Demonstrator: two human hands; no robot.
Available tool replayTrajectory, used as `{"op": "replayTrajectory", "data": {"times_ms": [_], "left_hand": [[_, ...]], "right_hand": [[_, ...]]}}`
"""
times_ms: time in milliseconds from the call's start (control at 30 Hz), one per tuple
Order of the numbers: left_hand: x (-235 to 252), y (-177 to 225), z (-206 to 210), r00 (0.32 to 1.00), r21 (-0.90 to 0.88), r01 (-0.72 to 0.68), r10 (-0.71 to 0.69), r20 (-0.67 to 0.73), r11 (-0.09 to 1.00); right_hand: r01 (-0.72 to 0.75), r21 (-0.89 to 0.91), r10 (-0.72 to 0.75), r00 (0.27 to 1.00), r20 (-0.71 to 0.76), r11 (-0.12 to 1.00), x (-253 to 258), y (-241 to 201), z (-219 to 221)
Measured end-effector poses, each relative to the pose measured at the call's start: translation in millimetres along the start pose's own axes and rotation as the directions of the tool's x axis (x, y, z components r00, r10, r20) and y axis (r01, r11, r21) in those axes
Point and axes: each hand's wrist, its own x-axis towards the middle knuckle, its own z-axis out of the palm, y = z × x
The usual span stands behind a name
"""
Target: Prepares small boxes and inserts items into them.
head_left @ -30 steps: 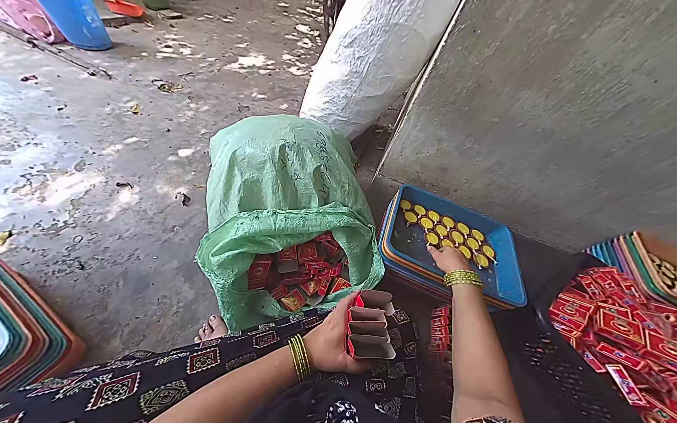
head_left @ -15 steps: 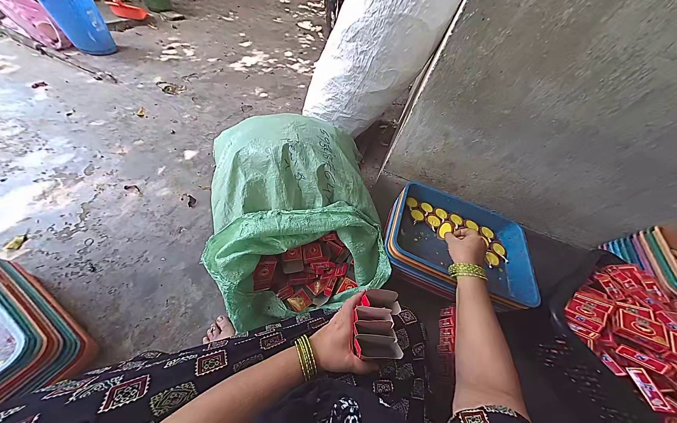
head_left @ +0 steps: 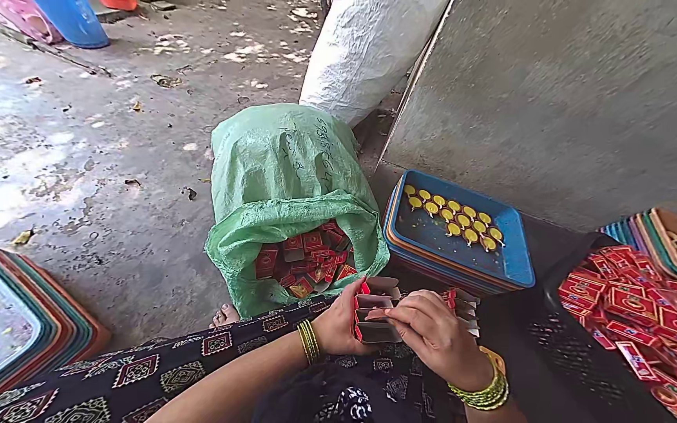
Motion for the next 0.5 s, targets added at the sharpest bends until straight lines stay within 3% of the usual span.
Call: {"op": "replayTrajectory", "data": {"times_ms": [100,200,333,433,500], "left_hand": [[-2.2,3.8,1.0,0.998,0.080,-0.052,0.054,-0.028,0.995],[-3.4,5.6,1.1,0.996,0.120,-0.076,0.080,-0.029,0.990],[-3.0,4.3,0.4,0.995,0.109,-0.091,0.094,-0.020,0.990],[-3.4,4.3,-0.8,0.995,0.117,-0.099,0.101,-0.012,0.988],[-1.5,2.2,0.1,0.996,0.096,-0.088,0.090,-0.012,0.991]], "right_hand": [[0.043,-0.059,-0.040,0.998,0.049,0.997,-5.9,-3.6,0.0],[0.027,0.036,-0.029,0.999,0.044,0.999,-9.3,-3.9,-3.4],[-0.121,0.069,0.129,0.983,-0.130,0.990,-8.4,23.6,-18.6],[-0.416,-0.022,0.391,0.871,-0.298,0.909,-6.8,84.8,-28.8],[-0.728,-0.060,0.687,0.668,-0.286,0.683,-8.3,139.0,-37.3]]}}
